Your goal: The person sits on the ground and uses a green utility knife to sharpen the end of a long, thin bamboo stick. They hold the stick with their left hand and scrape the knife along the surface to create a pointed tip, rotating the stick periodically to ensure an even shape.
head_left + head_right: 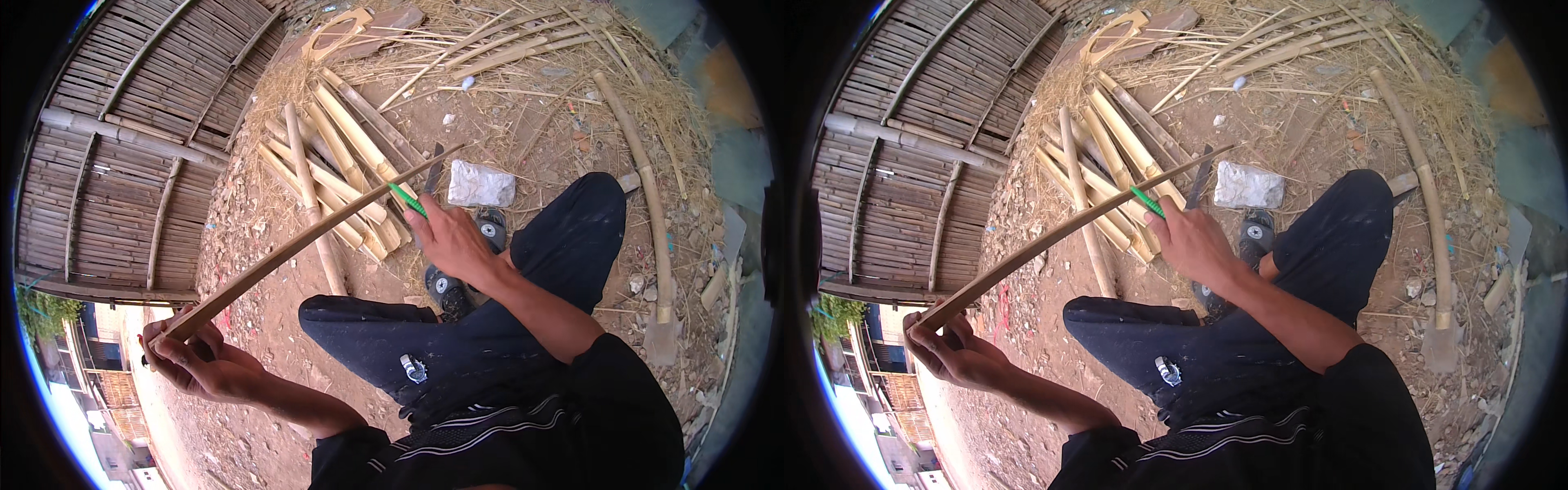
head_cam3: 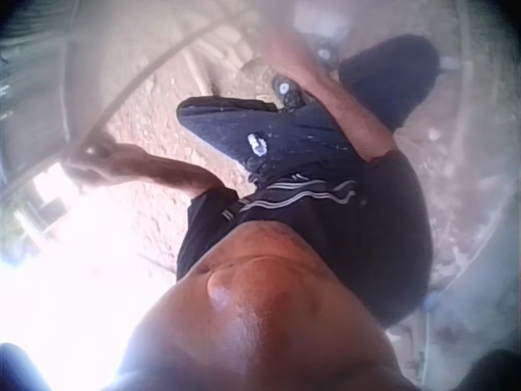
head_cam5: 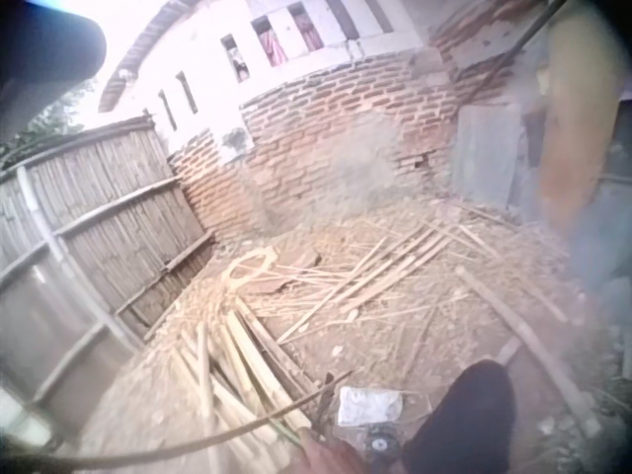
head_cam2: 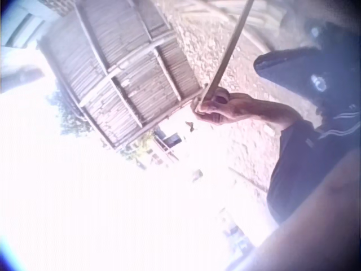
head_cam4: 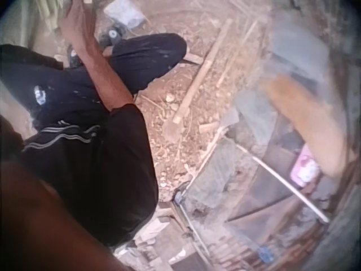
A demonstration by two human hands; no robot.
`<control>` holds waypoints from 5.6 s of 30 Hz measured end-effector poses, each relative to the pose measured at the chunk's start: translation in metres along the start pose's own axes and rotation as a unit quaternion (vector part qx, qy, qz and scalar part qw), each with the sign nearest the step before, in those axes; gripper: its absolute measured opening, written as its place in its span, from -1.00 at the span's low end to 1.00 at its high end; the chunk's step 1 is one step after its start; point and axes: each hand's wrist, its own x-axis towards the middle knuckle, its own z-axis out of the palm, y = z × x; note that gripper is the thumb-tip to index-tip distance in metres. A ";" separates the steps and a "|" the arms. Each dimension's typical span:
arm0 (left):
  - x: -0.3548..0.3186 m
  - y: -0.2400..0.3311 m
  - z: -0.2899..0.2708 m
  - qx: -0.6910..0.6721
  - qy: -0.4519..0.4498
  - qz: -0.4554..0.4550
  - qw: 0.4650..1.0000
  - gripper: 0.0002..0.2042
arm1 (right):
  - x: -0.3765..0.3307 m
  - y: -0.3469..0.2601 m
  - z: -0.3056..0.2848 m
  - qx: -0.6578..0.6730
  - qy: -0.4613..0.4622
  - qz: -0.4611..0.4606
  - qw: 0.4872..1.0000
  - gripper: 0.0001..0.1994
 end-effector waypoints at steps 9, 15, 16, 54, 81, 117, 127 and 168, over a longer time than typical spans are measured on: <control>-0.023 0.017 0.024 -0.016 0.028 0.022 0.999 -0.72 | 0.013 0.080 0.032 -0.094 0.055 0.048 0.993 -0.71; -0.020 0.019 0.022 0.003 0.067 0.021 0.998 -0.71 | -0.014 0.000 0.032 -0.035 0.031 -0.114 0.992 -0.76; -0.018 0.018 0.029 0.010 0.086 0.015 0.996 -0.71 | -0.009 0.009 0.040 -0.033 0.049 -0.093 0.994 -0.76; -0.017 0.004 0.007 0.025 0.028 0.001 0.999 -0.74 | 0.014 0.019 0.029 -0.074 0.002 -0.059 0.995 -0.63; -0.010 -0.006 -0.003 -0.022 0.006 -0.017 1.000 -0.76 | -0.001 0.027 0.031 -0.007 -0.035 -0.025 0.999 -0.56; -0.020 -0.002 -0.003 -0.029 0.008 -0.034 0.999 -0.75 | 0.046 0.083 0.038 -0.055 -0.016 0.130 0.990 -0.48; -0.011 -0.003 0.006 0.011 0.063 -0.045 0.997 -0.79 | 0.051 0.075 0.050 -0.100 0.002 0.142 0.985 -0.44; 0.005 -0.023 -0.010 0.026 0.028 -0.055 0.998 -0.78 | -0.001 -0.025 0.054 -0.041 -0.016 -0.054 0.998 -0.62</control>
